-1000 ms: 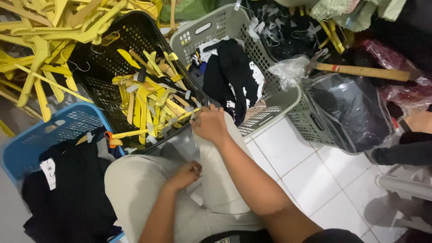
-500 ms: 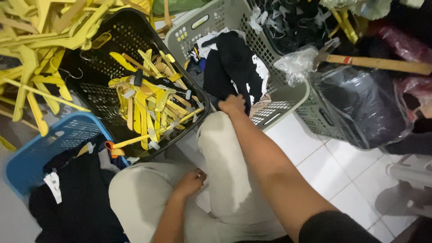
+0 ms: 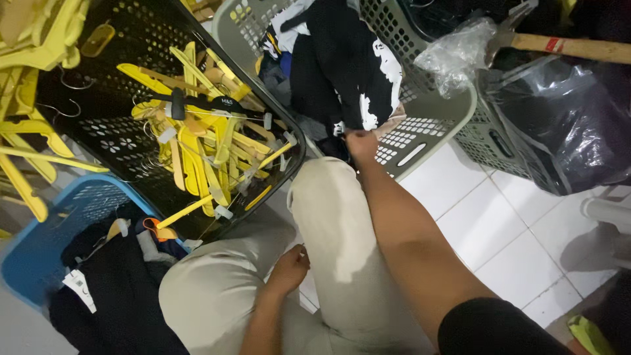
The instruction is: The person sits on the floor and hangs various garments onto hangers. They pick up items from a basket, attach them to hangers using clips or by draping them over the bar, and place the finished items into a blue basket.
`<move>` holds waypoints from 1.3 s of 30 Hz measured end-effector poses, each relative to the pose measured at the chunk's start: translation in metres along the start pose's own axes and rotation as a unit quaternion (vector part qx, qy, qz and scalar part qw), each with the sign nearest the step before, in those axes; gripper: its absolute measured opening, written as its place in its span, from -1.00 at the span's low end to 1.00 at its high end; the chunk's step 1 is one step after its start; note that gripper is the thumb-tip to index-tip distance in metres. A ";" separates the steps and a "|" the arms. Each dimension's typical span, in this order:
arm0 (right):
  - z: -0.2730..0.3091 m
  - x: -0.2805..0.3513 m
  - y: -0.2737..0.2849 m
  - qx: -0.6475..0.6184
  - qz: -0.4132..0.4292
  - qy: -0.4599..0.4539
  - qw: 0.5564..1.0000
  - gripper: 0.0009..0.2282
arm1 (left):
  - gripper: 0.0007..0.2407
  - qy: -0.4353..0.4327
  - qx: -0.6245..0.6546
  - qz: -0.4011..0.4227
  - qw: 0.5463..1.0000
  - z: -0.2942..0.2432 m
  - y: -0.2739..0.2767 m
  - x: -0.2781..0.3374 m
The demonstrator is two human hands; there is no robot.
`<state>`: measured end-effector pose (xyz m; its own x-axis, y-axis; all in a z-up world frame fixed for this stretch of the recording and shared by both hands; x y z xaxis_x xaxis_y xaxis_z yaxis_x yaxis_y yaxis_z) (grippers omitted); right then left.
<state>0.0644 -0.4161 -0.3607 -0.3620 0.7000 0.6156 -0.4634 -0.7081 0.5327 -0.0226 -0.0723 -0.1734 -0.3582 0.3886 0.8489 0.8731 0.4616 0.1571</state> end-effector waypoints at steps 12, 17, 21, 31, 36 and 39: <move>0.120 0.062 0.040 -0.664 0.237 0.006 0.709 -0.75 | -0.75 0.005 0.069 -0.026 0.997 0.012 -0.001 -0.017; 0.187 0.179 0.076 -0.657 0.332 0.033 0.676 -0.77 | -0.75 -0.116 0.121 -0.081 0.982 0.016 0.003 -0.024; 0.169 0.294 0.072 -0.617 0.442 -0.049 0.649 -0.74 | -0.41 -0.191 0.148 -0.222 0.945 -0.007 0.023 -0.006; 0.070 0.426 0.047 -0.416 0.636 -0.090 0.644 -0.59 | -0.56 -0.496 -0.038 -0.480 0.723 -0.059 0.055 0.072; 0.141 0.384 0.070 -0.284 0.511 0.288 0.759 -0.25 | -0.63 -0.438 -0.012 -0.527 0.728 -0.043 0.070 0.069; 0.160 0.377 0.090 0.102 0.223 0.678 0.692 0.02 | -0.58 -0.385 0.270 -0.434 0.769 -0.025 0.072 0.072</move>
<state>0.0154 -0.2304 0.0122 -0.9233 -0.2485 -0.2927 0.0135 -0.7829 0.6220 0.0229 -0.0314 -0.0886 -0.9992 0.0092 -0.0393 0.0057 0.9961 0.0875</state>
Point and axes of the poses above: each hand's wrist, its own x-axis away from the middle knuckle, its own y-axis out of the back of the hand, z = x × y, the point moved 2 cm from there along -x, towards the middle knuckle, and after that the axes turned 1 degree about -y, right-handed, at the moved point
